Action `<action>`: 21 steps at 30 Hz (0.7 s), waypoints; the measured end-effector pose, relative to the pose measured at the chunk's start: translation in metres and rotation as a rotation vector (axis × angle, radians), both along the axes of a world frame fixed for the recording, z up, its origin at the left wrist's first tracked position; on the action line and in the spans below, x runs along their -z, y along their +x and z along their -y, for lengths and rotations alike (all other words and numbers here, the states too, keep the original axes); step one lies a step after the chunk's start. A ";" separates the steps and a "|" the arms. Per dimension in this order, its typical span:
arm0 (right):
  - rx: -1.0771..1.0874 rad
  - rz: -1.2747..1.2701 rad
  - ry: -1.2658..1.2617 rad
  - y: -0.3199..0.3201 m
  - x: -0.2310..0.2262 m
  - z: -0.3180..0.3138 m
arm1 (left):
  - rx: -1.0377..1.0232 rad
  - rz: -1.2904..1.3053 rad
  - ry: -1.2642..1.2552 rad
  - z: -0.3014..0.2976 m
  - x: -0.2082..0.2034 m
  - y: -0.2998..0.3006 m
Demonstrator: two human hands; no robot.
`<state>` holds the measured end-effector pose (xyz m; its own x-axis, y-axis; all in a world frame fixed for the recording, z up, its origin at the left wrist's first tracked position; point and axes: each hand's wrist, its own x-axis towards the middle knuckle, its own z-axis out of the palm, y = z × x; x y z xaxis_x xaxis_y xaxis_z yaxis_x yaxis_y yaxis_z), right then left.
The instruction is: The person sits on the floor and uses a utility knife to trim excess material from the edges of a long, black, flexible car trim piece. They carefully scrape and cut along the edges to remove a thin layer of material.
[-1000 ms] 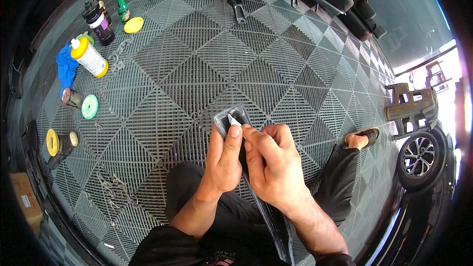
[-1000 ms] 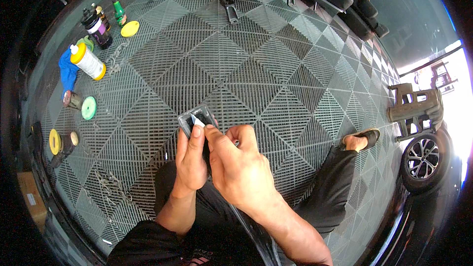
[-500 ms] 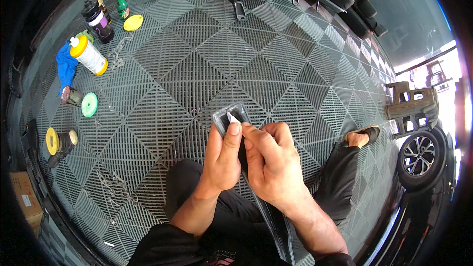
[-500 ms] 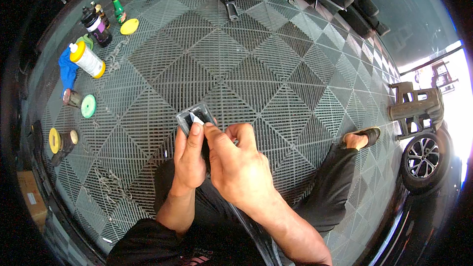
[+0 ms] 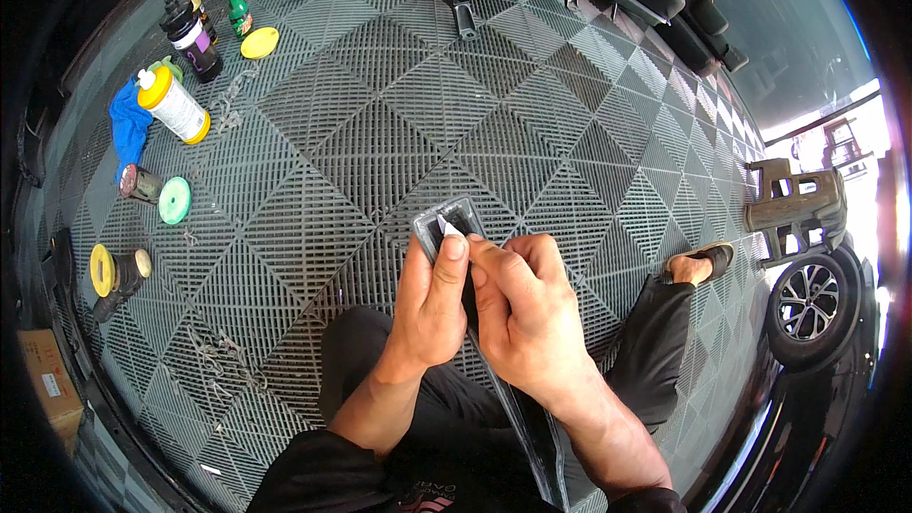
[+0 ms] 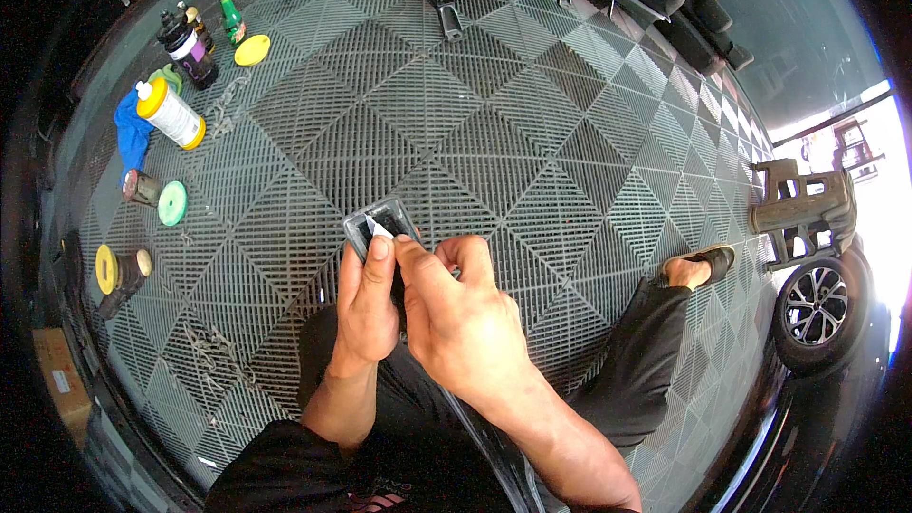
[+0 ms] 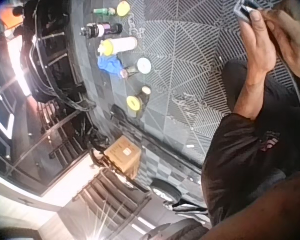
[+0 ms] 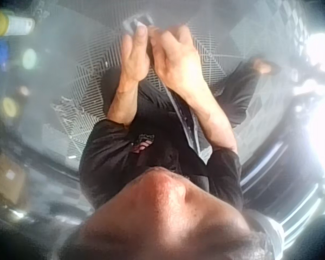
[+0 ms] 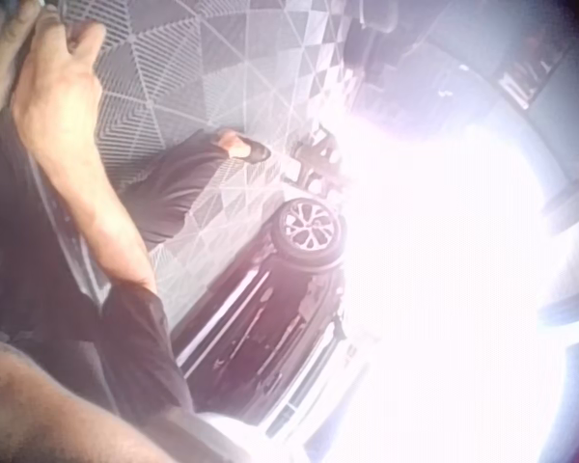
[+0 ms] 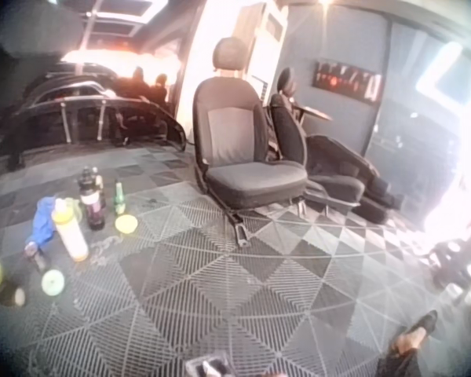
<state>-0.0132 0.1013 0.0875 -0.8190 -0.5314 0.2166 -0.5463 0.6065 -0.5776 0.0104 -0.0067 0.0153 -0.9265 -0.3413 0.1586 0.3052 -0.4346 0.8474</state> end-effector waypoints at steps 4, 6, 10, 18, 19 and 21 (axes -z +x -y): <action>0.013 -0.006 0.014 0.001 0.002 0.001 | -0.018 0.025 0.001 -0.001 0.001 -0.001; 0.024 -0.004 0.020 0.002 0.003 0.001 | -0.039 0.032 -0.021 -0.001 0.001 -0.001; 0.035 0.000 0.028 0.003 0.004 0.002 | -0.041 0.020 -0.042 0.001 0.002 -0.002; -0.029 0.033 0.036 -0.003 0.006 -0.008 | -0.034 0.031 -0.014 0.000 0.001 -0.002; -0.034 0.027 0.036 -0.003 0.007 -0.007 | -0.024 0.019 -0.022 0.001 0.002 -0.001; -0.028 0.017 0.034 -0.002 0.007 -0.007 | -0.015 0.028 -0.018 0.001 0.001 0.000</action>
<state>-0.0154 0.1080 0.0804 -0.8068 -0.5613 0.1846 -0.5541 0.6103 -0.5661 0.0102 -0.0080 0.0142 -0.9255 -0.3524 0.1392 0.2878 -0.4148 0.8632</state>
